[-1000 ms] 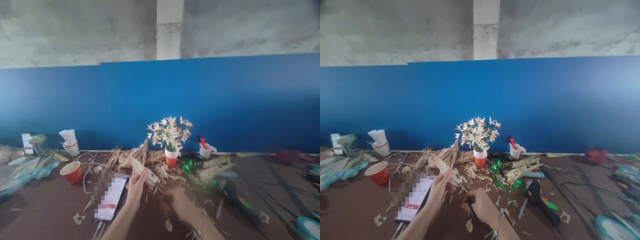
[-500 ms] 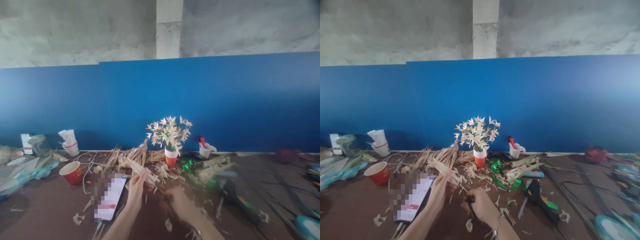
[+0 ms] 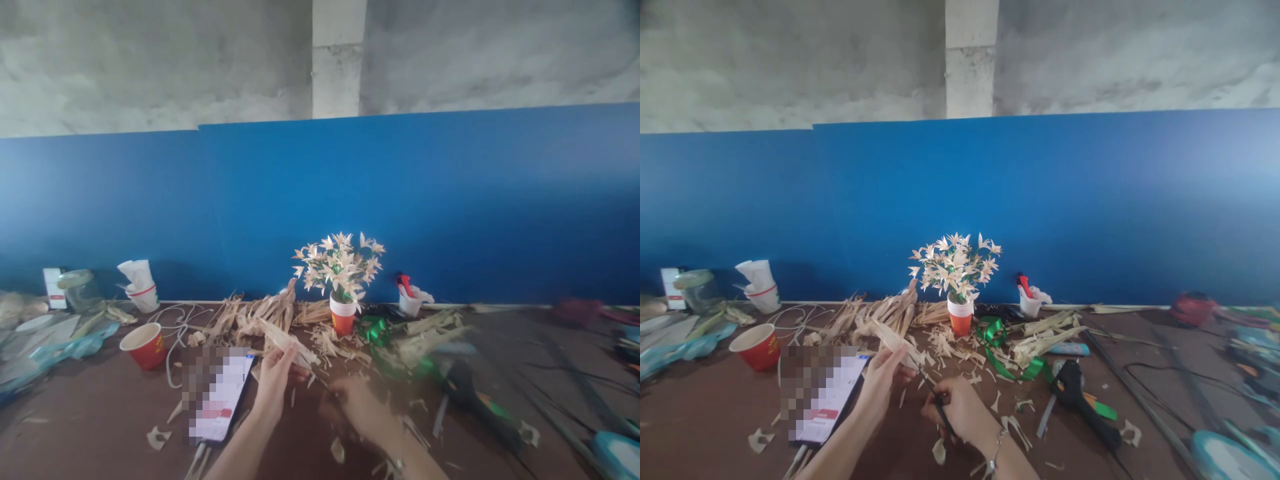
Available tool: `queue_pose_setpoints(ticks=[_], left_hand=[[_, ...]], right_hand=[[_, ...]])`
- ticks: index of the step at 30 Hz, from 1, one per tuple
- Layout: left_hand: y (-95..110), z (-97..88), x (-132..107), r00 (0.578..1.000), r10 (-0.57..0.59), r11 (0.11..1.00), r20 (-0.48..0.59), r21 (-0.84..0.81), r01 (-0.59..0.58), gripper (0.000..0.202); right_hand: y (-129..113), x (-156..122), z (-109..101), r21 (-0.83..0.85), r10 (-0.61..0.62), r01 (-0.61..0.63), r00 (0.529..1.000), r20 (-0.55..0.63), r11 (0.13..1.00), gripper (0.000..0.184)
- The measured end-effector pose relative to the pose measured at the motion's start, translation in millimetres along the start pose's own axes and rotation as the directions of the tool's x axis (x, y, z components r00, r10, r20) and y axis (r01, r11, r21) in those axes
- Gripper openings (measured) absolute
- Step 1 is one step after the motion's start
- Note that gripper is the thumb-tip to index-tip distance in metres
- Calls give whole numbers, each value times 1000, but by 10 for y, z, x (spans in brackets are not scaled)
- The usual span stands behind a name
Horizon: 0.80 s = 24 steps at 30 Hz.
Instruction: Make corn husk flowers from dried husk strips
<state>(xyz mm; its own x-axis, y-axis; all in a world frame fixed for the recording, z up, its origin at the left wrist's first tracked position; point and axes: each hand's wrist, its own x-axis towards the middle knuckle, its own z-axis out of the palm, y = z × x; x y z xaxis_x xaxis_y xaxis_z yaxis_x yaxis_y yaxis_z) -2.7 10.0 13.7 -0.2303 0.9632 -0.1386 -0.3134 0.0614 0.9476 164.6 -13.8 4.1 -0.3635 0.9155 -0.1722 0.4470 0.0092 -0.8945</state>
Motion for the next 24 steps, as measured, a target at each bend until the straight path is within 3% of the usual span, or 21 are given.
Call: queue_pose_setpoints(ticks=[3, 7, 13, 18, 24], left_hand=[[-2, -25, 31, 999, 16, 999, 47, 40, -18, 36], [-8, -68, 74, 996, 69, 993, 60, 97, -75, 40], [4, -124, 134, 992, 121, 987, 45, 105, -125, 41], [55, -126, 133, 988, 140, 978, 66, 144, -148, 41], [81, -110, 110, 987, 84, 979, 134, 175, -107, 37]], right_hand=[[42, 5, -9, 101, 62, -72, 993, 98, 992, 43], [198, 53, -24, 206, 109, -156, 969, 224, 966, 40], [293, 75, -93, 297, 48, -168, 926, 374, 940, 33], [207, 30, -148, 329, 14, -149, 925, 380, 933, 30], [259, 48, -127, 317, 30, -150, 934, 355, 936, 28]])
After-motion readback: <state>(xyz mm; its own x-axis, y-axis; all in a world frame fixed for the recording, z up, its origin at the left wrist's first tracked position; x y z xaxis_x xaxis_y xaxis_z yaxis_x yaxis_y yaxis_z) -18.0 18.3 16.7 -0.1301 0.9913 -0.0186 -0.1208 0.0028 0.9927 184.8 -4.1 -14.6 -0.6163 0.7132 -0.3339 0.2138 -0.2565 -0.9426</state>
